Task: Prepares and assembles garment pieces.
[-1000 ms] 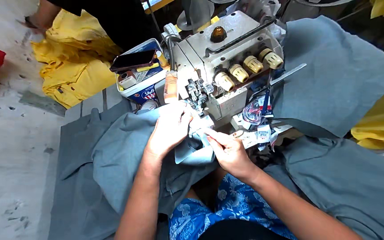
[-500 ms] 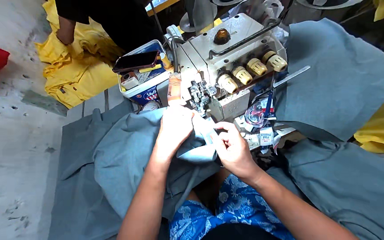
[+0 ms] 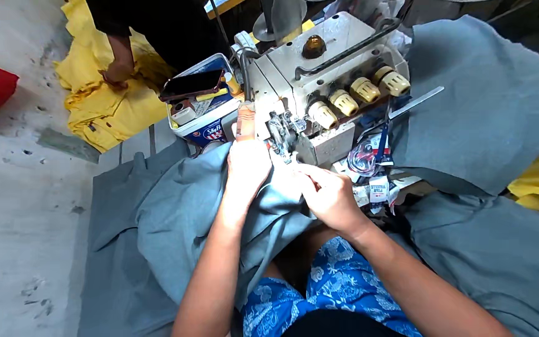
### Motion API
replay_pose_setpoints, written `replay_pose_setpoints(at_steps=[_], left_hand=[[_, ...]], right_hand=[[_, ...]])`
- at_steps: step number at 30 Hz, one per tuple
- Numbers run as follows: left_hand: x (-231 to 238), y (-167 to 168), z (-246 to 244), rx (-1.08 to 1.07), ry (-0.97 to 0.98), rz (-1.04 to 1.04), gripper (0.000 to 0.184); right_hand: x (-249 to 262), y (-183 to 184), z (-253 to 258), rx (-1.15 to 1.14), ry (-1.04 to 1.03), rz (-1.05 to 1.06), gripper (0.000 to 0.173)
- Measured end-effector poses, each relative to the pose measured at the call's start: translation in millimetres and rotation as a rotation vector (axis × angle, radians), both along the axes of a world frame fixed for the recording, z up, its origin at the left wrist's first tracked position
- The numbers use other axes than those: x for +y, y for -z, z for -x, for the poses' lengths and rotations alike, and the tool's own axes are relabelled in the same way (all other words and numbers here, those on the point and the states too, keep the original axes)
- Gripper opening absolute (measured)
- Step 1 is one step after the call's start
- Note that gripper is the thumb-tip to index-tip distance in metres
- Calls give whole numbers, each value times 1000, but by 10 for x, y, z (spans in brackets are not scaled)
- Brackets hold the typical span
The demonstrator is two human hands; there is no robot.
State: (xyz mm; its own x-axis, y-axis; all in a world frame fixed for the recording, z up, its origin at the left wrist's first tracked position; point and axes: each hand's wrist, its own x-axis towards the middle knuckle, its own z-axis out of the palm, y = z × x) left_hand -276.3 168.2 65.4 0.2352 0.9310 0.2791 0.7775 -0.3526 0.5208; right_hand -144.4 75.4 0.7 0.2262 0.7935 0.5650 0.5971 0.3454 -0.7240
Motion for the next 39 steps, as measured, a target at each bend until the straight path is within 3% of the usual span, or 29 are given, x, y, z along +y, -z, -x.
replay_pose_setpoints(at_steps=[8, 10, 14, 17, 19, 21, 23, 27, 29, 30, 33, 36, 39], left_hand=[[-90, -37, 227, -32, 98, -131, 49], [-137, -15, 393, -42, 230, -186, 40], [-217, 19, 554, 163, 563, -137, 48], [-316, -351, 686, 72, 723, 45, 35], [-365, -722, 794, 18, 832, 382, 24], [-407, -1025, 827, -6, 812, 623, 30], [-455, -1216, 760, 18, 771, 692, 30], [-460, -1338, 573, 367, 787, 471, 40], [-530, -1246, 449, 624, 732, 275, 28], [-560, -1054, 420, 652, 730, 68, 18], [-512, -437, 297, 622, 862, -387, 8], [-393, -118, 290, 490, 1015, -474, 10], [-359, -2, 324, 390, 1020, -519, 22]], right_hand=[[58, -116, -66, -58, -18, 82, 21], [84, -83, -71, -61, -16, 64, 24], [109, -73, -85, -40, -31, 60, 27], [113, -13, -97, 34, -38, 4, 25], [135, 71, -97, 69, -40, -181, 18], [202, 109, -99, 28, -118, -329, 12], [262, 74, -63, -29, -210, -353, 14], [263, -119, -76, -120, -450, -325, 19], [59, -298, -172, -266, -516, -280, 14], [-76, -381, -228, -362, -500, -272, 13], [-465, -505, -435, -591, -401, -201, 21], [-632, -403, -608, -637, -331, -180, 30], [-681, -382, -654, -549, -333, -180, 30]])
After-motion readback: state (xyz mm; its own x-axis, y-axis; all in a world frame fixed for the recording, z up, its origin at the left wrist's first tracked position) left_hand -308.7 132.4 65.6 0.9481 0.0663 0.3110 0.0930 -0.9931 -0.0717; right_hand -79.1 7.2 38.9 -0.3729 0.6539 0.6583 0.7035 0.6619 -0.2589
